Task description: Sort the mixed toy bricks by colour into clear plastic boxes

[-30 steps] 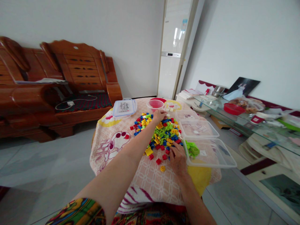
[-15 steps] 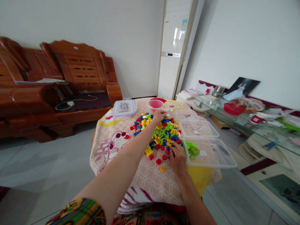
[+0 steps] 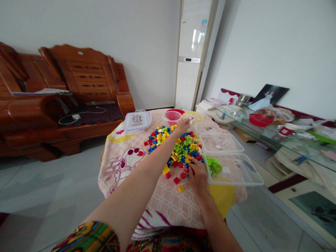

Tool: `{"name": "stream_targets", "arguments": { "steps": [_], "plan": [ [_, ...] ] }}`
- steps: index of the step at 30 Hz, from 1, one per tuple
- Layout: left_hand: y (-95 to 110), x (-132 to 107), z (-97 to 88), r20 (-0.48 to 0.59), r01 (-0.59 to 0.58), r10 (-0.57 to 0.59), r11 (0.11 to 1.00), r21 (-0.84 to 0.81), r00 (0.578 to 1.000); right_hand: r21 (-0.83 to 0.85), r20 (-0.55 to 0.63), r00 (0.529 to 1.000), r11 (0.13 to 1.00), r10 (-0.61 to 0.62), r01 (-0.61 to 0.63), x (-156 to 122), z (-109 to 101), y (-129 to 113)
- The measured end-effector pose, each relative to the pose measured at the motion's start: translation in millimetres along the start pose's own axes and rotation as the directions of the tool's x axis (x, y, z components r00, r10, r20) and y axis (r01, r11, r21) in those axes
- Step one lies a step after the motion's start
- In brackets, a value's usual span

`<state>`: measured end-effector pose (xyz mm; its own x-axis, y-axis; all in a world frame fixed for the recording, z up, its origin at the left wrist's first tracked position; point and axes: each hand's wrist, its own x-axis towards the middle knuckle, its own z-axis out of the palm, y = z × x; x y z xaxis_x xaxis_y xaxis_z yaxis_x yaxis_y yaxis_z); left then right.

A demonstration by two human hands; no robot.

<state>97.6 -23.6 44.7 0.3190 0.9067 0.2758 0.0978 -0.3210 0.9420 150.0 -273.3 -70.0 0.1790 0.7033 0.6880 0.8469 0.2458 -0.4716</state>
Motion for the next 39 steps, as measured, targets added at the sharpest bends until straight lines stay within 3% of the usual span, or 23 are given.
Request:
{"name": "stream_targets", "arguments": {
  "steps": [4, 9, 12, 15, 23, 32, 35, 39],
  "plan": [
    [8, -28, 5.8, 0.230, -0.217, 0.162, 0.946, 0.241, 0.960, -0.004, 0.000, 1.000, 1.000, 0.012, -0.012, 0, -1, -2],
    [9, -67, 24.8, 0.538, -0.446, 0.200, 0.811, 0.378, 0.819, -0.013, 0.014, 1.000, 1.000, 0.005, -0.005, 0, -1, -1],
    [4, -79, 34.7, 0.631, -0.537, 0.190, 0.732, 0.419, 0.752, -0.023, 0.018, 1.000, 1.000, -0.006, 0.006, 0, -1, 0],
    [-1, -85, 39.5, 0.659, -0.583, 0.193, 0.682, 0.442, 0.726, -0.032, 0.016, 1.000, 0.999, -0.009, 0.009, 0, -1, 1],
    [-8, -89, 36.7, 0.657, -0.577, 0.216, 0.712, 0.401, 0.723, -0.032, 0.023, 1.000, 0.999, -0.010, 0.011, 0, -1, 0],
    [-7, -88, 33.6, 0.590, -0.559, 0.248, 0.710, 0.429, 0.768, -0.024, 0.019, 1.000, 1.000, -0.008, 0.009, -1, 0, 3],
    [-4, -86, 30.4, 0.528, -0.521, 0.250, 0.718, 0.461, 0.811, -0.016, 0.016, 1.000, 1.000, -0.008, 0.008, -1, 0, 2],
    [0, -82, 24.9, 0.352, -0.358, 0.204, 0.815, 0.456, 0.914, -0.008, 0.020, 1.000, 1.000, -0.001, 0.001, -1, -1, 1]
  ]
}}
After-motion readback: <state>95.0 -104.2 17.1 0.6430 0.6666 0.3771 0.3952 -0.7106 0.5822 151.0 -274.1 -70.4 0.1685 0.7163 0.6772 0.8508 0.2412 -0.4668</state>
